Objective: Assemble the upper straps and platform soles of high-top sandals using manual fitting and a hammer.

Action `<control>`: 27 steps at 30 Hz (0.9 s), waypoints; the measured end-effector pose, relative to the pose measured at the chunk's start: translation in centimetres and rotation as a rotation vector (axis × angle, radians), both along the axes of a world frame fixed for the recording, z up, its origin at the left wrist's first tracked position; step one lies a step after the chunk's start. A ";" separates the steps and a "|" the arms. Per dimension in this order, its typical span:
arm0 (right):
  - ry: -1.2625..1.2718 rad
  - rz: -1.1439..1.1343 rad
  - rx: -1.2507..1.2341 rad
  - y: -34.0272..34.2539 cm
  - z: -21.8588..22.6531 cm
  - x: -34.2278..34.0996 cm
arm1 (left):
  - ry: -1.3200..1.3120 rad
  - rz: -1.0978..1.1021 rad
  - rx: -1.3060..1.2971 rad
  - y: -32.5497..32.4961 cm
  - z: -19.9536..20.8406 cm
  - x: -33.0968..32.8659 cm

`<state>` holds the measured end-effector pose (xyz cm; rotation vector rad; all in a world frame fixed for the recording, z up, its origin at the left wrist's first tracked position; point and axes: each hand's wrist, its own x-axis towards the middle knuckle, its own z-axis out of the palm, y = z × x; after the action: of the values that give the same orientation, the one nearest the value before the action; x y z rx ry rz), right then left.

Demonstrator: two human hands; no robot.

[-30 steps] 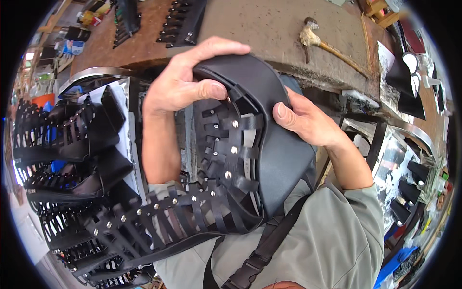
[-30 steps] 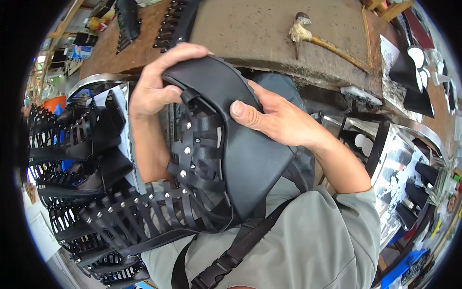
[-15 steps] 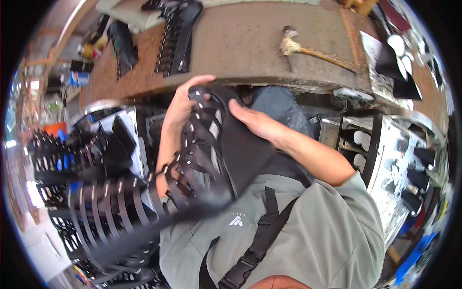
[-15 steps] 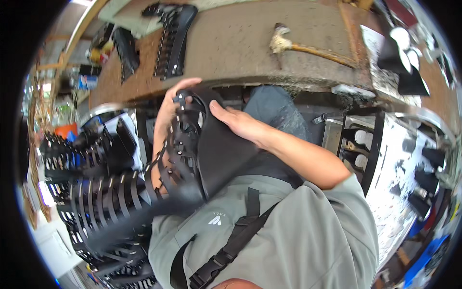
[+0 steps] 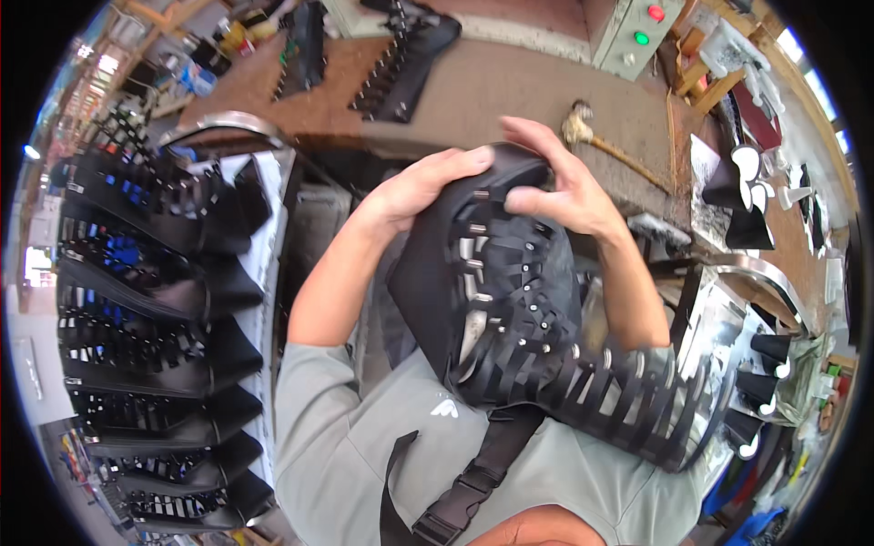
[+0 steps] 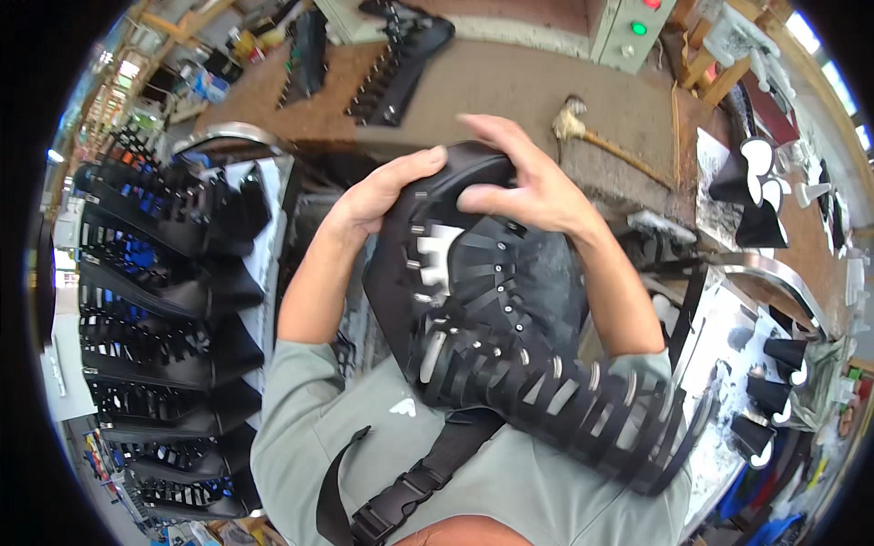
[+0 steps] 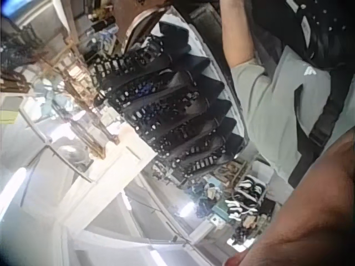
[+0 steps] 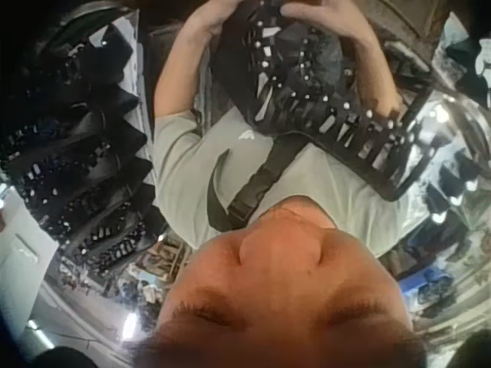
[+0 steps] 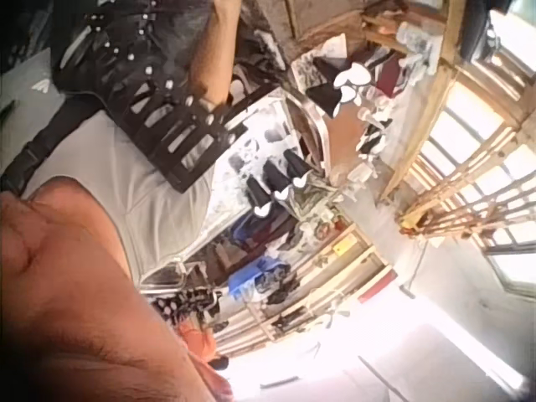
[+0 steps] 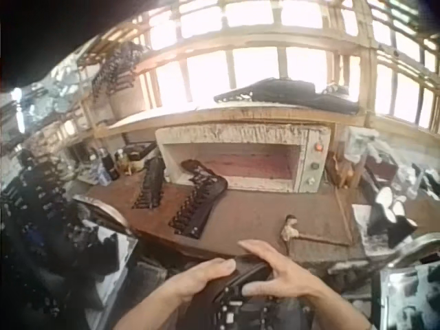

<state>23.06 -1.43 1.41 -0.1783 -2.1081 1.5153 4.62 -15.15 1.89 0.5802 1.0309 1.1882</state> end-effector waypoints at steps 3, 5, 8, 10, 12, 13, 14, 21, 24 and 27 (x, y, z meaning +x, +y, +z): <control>-0.095 0.000 0.266 -0.3 2.3 1.4 | 0.028 -0.060 0.163 -2.4 1.3 1.3; -0.165 -0.053 0.447 -1.1 2.5 2.4 | 0.275 -0.165 0.395 -4.5 -0.5 1.0; -0.279 -0.104 0.319 -2.7 2.7 2.3 | 0.376 -0.121 0.177 -5.1 -0.3 1.9; -0.265 -0.134 0.340 -2.8 2.7 2.2 | 0.390 -0.086 0.159 -5.2 0.6 2.6; -0.302 -0.142 0.300 -3.1 3.3 2.1 | 0.407 -0.013 0.141 -5.2 0.8 3.4; -0.320 -0.143 0.263 -3.2 3.7 2.0 | 0.403 -0.014 0.134 -5.3 0.8 3.5; -0.330 -0.125 0.216 -3.3 3.8 1.9 | 0.446 0.007 0.148 -5.3 0.8 3.6; -0.333 -0.112 0.265 -3.0 3.5 1.6 | 0.598 0.029 0.101 -4.9 0.5 3.9; -0.379 -0.112 0.317 -2.9 3.8 1.5 | 0.627 0.024 0.077 -4.7 0.4 4.0; -0.434 -0.125 0.334 -3.1 3.7 1.6 | 0.649 0.019 0.064 -4.6 0.2 4.0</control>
<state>24.64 -4.52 5.13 -0.5456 -2.5963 1.1015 8.62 -19.76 2.12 1.0480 1.5458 1.0698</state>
